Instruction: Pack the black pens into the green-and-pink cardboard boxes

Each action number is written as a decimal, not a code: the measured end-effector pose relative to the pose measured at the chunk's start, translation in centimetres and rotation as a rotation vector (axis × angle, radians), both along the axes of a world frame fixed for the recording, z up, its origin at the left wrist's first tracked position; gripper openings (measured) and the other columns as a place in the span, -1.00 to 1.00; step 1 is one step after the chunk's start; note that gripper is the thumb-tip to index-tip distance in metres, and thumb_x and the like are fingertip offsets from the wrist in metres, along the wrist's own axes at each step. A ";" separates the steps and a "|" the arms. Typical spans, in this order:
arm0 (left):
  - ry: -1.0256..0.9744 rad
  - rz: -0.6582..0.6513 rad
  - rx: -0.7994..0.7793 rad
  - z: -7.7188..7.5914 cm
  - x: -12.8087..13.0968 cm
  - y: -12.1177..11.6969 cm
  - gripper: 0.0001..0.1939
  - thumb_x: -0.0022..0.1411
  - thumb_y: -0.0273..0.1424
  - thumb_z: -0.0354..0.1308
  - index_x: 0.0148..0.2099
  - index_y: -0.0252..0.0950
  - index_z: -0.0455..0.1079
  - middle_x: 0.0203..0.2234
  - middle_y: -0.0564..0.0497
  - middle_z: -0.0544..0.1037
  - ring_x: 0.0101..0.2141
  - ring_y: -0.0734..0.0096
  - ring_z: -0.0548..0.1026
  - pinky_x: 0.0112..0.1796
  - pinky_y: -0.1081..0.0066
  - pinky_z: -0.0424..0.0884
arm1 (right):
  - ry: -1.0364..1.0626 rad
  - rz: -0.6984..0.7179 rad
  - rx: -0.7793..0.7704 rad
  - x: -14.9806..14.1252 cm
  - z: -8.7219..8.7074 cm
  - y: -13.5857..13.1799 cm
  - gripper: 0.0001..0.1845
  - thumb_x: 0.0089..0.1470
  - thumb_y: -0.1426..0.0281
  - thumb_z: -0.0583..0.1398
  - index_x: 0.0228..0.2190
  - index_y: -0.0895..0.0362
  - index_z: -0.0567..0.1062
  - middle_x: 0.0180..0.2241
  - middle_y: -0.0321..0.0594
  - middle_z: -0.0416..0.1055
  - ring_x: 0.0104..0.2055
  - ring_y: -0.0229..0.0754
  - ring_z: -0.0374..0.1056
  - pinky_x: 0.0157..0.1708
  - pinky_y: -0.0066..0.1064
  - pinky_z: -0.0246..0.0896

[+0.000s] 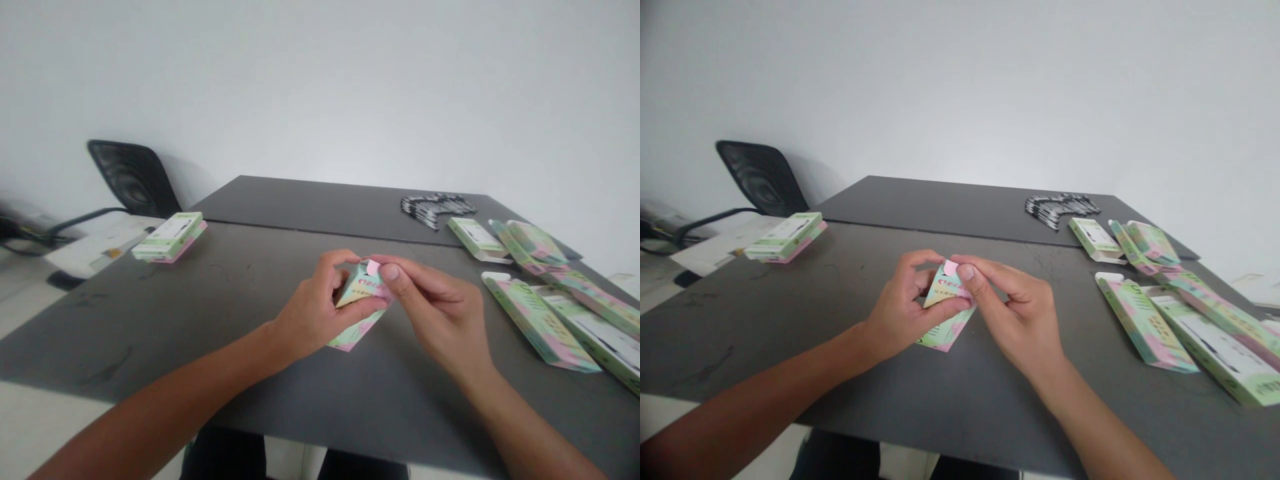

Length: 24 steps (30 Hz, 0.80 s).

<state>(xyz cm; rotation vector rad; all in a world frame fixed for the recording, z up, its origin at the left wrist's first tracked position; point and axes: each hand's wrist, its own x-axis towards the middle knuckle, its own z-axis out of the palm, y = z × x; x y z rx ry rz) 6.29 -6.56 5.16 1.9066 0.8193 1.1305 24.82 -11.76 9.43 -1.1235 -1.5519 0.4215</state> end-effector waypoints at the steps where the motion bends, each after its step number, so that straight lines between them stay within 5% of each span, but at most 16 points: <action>1: 0.000 -0.002 -0.003 0.1 0.0 0.0 -0.33 0.23 -0.16 0.49 0.24 -0.11 0.24 -0.31 0.09 0.70 -0.40 0.33 0.67 -0.39 0.42 0.52 | -0.015 -0.004 0.018 0.0 -0.1 0.0 -0.80 0.33 0.25 0.32 -0.06 -0.13 0.74 -0.09 -0.34 0.73 -0.10 -0.13 0.68 -0.08 -0.35 0.63; 10: 0.102 0.043 0.003 1.7 -0.2 -0.8 -0.41 0.28 -0.06 0.44 0.22 -0.10 0.34 -0.39 0.16 0.68 -0.47 0.38 0.62 -0.47 0.47 0.39 | -0.260 -0.041 0.202 0.7 -0.4 0.0 -0.66 0.35 0.33 0.30 0.10 -0.21 0.65 0.04 -0.37 0.67 -0.05 -0.13 0.68 0.01 -0.31 0.61; 18: 0.246 0.090 0.024 1.7 -0.2 -0.1 -0.41 0.23 0.00 0.44 0.20 -0.04 0.38 -0.36 0.17 0.68 -0.41 0.29 0.66 -0.44 0.43 0.36 | -0.079 -0.118 0.010 0.1 -0.1 0.3 -0.77 0.37 0.19 0.28 -0.05 -0.13 0.73 -0.08 -0.38 0.72 -0.08 -0.16 0.69 -0.11 -0.43 0.62; 24: 0.294 0.092 0.026 1.6 -0.1 -0.4 -0.39 0.21 -0.02 0.46 0.22 0.00 0.37 -0.28 0.16 0.70 -0.31 0.22 0.69 -0.37 0.39 0.43 | -0.088 -0.168 0.045 -0.3 -0.9 0.4 -0.75 0.37 0.19 0.28 -0.02 -0.13 0.72 -0.07 -0.35 0.73 -0.09 -0.13 0.69 -0.16 -0.41 0.62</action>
